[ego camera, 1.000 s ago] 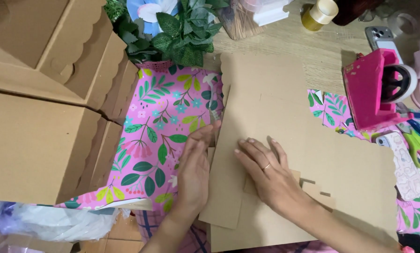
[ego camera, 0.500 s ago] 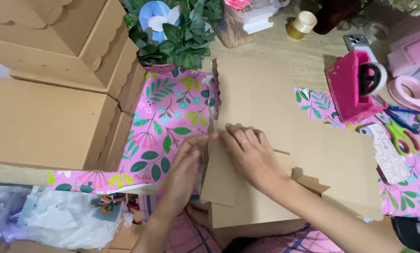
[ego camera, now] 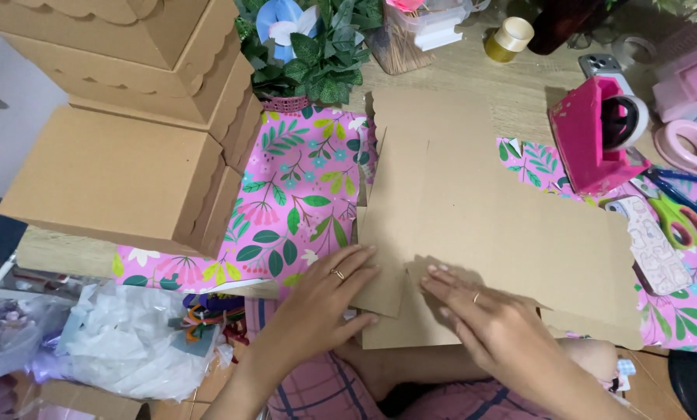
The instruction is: The person folds and assembles flat cardboard pieces into small boxes. They fold the side flaps, tuck tabs into slots, and secure the box shape. The finished boxes are stacked on the left side of the table.
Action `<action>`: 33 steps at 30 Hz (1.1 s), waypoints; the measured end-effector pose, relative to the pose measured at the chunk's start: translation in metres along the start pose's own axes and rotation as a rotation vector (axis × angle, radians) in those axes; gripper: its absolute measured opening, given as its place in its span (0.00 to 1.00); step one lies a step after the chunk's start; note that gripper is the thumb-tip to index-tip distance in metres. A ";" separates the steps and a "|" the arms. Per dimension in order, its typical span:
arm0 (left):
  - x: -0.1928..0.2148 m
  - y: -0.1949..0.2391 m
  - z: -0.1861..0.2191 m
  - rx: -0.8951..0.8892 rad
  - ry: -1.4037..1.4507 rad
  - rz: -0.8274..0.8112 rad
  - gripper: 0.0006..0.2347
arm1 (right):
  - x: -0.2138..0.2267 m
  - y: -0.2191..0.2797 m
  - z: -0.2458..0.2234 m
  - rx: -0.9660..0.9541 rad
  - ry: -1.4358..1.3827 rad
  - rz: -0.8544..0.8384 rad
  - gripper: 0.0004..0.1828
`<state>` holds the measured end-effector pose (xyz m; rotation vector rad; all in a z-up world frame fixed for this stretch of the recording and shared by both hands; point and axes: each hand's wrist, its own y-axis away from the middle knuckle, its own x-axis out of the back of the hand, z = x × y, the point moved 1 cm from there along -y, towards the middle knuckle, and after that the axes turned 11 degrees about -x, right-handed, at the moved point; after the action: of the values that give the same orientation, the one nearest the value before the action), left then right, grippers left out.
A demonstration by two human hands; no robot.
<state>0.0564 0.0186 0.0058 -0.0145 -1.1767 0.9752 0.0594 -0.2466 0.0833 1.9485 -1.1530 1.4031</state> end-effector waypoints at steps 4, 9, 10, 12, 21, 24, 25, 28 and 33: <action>0.015 -0.009 0.004 -0.044 -0.080 -0.012 0.22 | -0.029 0.018 -0.009 0.072 0.037 -0.004 0.28; 0.014 -0.007 0.000 -0.077 -0.174 0.006 0.21 | -0.075 0.039 -0.004 0.020 0.306 0.008 0.49; 0.016 -0.009 -0.001 -0.079 -0.171 0.005 0.21 | -0.084 0.041 -0.002 0.016 0.307 0.007 0.49; 0.021 -0.012 -0.002 -0.119 -0.140 0.051 0.18 | -0.100 0.044 0.003 0.027 0.447 0.193 0.48; 0.015 -0.031 -0.017 -0.020 -0.133 0.138 0.16 | -0.077 0.030 -0.008 0.050 0.283 0.235 0.39; 0.011 -0.052 -0.024 0.012 -0.177 0.209 0.16 | -0.082 0.032 -0.007 0.044 0.269 0.266 0.39; 0.007 -0.059 -0.028 0.012 -0.177 0.211 0.16 | -0.081 0.031 -0.007 0.045 0.271 0.267 0.39; -0.006 -0.078 -0.041 0.075 -0.197 0.224 0.19 | -0.081 0.030 -0.006 0.036 0.231 0.259 0.38; -0.025 -0.092 -0.064 0.126 -0.187 0.184 0.27 | -0.085 0.029 0.000 0.067 0.295 0.289 0.38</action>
<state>0.1626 -0.0245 0.0032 0.0712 -1.2987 1.2324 0.0242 -0.2317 0.0014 1.5904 -1.2937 1.8281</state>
